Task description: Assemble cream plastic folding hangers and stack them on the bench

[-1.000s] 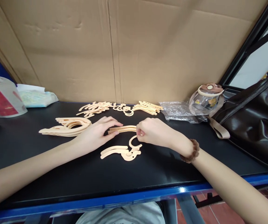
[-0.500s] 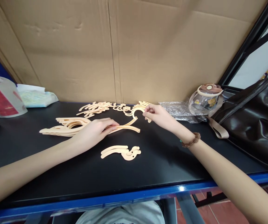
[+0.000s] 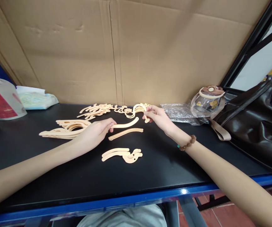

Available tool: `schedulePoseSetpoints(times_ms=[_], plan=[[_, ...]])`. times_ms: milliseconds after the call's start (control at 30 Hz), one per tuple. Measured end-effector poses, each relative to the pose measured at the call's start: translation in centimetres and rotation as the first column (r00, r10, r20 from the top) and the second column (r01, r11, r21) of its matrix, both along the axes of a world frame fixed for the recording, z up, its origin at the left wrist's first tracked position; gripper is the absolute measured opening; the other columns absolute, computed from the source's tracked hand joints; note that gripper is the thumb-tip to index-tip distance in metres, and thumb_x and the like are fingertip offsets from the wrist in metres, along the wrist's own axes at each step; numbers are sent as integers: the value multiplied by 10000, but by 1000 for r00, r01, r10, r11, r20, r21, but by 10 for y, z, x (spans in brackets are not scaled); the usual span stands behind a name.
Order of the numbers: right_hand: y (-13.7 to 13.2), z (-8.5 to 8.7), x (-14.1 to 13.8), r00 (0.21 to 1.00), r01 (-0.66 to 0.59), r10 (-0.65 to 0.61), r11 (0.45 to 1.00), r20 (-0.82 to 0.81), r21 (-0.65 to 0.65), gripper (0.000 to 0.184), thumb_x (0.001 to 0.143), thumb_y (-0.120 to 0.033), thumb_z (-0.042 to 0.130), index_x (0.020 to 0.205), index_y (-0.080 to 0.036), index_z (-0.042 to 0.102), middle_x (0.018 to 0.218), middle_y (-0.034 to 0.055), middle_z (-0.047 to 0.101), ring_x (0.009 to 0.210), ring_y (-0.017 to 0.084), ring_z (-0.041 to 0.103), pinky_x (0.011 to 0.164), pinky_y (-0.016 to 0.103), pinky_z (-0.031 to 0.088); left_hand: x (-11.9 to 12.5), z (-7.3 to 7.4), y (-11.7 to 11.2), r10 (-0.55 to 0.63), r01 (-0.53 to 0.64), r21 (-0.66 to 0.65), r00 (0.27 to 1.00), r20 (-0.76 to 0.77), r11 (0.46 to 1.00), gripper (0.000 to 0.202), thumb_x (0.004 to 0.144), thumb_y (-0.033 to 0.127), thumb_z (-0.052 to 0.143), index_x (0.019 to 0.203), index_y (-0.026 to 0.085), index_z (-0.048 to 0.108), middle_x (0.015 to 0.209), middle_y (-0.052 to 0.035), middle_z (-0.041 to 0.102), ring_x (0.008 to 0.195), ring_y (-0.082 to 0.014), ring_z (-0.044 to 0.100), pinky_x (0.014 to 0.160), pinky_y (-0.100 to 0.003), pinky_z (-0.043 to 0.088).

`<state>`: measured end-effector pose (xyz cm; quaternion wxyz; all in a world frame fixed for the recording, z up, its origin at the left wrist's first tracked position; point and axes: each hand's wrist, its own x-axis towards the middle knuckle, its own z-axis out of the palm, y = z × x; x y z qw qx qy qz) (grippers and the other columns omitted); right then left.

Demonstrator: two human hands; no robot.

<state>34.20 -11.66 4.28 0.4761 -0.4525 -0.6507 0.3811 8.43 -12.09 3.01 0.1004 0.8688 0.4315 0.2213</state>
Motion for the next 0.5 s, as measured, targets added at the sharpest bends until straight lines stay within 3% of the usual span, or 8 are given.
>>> schedulePoseSetpoints(times_ms=[167, 333, 500], plan=[[-13, 4, -10, 985, -156, 151, 986, -87, -56, 154, 815, -320, 595, 802, -183, 526, 941, 26, 647, 704, 95, 526, 685, 256, 429, 3, 4, -7, 85, -85, -32, 996, -7, 996, 280, 968, 333, 271, 758, 220, 418, 623, 34, 503, 599, -159, 507, 561, -279, 323], [-17, 5, -18, 998, -70, 70, 995, -9, -71, 178, 778, -321, 643, 801, -179, 540, 983, 55, 676, 733, 106, 549, 657, 246, 440, 6, 8, -15, 105, -108, -48, 993, -54, 993, 400, 923, 536, 379, 684, 215, 360, 535, 56, 451, 516, -147, 472, 515, -261, 281], [-15, 2, -17, 1000, -27, 27, 998, 6, -57, 203, 754, -345, 669, 796, -186, 549, 889, 32, 671, 733, 122, 591, 653, 259, 466, 7, 11, -17, 109, -108, 12, 985, -133, 994, 357, 943, 478, 382, 704, 214, 397, 544, 47, 484, 532, -157, 500, 509, -255, 258]])
